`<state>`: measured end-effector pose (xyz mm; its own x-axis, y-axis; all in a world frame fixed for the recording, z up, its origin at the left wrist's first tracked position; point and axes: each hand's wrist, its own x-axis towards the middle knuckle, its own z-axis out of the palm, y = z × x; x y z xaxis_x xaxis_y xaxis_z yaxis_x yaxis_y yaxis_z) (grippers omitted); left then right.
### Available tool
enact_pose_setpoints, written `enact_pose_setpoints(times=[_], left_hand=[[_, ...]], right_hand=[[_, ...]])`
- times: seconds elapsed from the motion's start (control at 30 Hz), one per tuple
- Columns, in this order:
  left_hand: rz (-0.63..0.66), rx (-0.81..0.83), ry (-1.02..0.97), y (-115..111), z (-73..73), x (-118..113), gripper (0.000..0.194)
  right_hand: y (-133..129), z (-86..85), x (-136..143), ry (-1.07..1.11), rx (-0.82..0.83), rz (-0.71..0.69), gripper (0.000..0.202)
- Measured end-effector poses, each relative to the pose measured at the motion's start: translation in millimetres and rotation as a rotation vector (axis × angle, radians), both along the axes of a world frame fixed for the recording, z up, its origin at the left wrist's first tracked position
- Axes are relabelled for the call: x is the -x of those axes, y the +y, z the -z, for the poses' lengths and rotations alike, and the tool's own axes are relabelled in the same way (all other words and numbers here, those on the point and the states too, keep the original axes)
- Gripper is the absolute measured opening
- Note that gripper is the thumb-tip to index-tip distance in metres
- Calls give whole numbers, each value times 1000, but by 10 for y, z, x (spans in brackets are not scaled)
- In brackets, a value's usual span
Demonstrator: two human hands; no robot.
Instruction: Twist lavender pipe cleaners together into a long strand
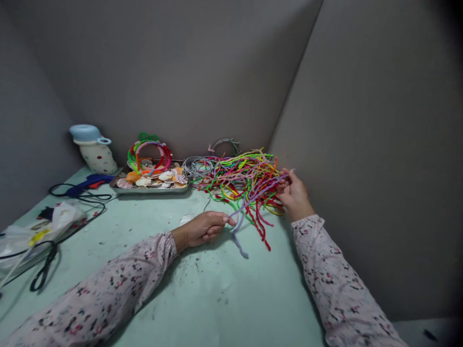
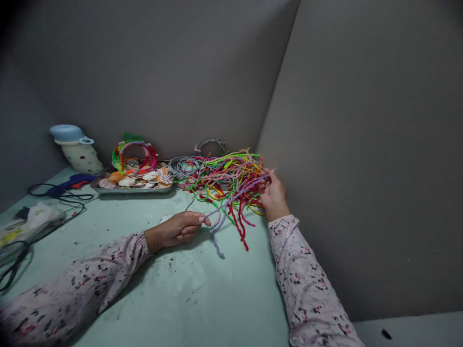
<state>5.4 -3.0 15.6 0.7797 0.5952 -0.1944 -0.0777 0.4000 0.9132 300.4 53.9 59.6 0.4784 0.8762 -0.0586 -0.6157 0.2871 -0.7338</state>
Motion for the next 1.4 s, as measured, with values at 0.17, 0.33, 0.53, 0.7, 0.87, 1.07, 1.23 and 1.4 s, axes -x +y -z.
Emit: enact_pose_setpoints(times=[0.17,0.33,0.53,0.7,0.87,1.07,1.23,1.4], left_hand=[[79,10,42,-20,-25,12,27],[168,11,98,-52,-55,14,31],[303,-36,142,-61,-80,47,28],[383,-30,179,-78,-110,51,25],[451,-40,210,-98,-149,69,27],[476,-40,216,-98,-180,106,28],[537,-33,190,-43,-106,111,27],[592,-53,194,-4,-62,144,25]], right_hand=[[-16,-25,-101,19,-35,5,14],[-14,-43,-108,25,-43,29,13],[-36,-45,-61,34,-36,2,14],[-33,-37,-38,55,-35,6,15],[-19,-27,-31,1,-68,19,15],[-12,-7,-41,15,-69,26,17],[-27,-13,-27,55,16,-1,17],[-24,-6,-22,37,6,-15,19]])
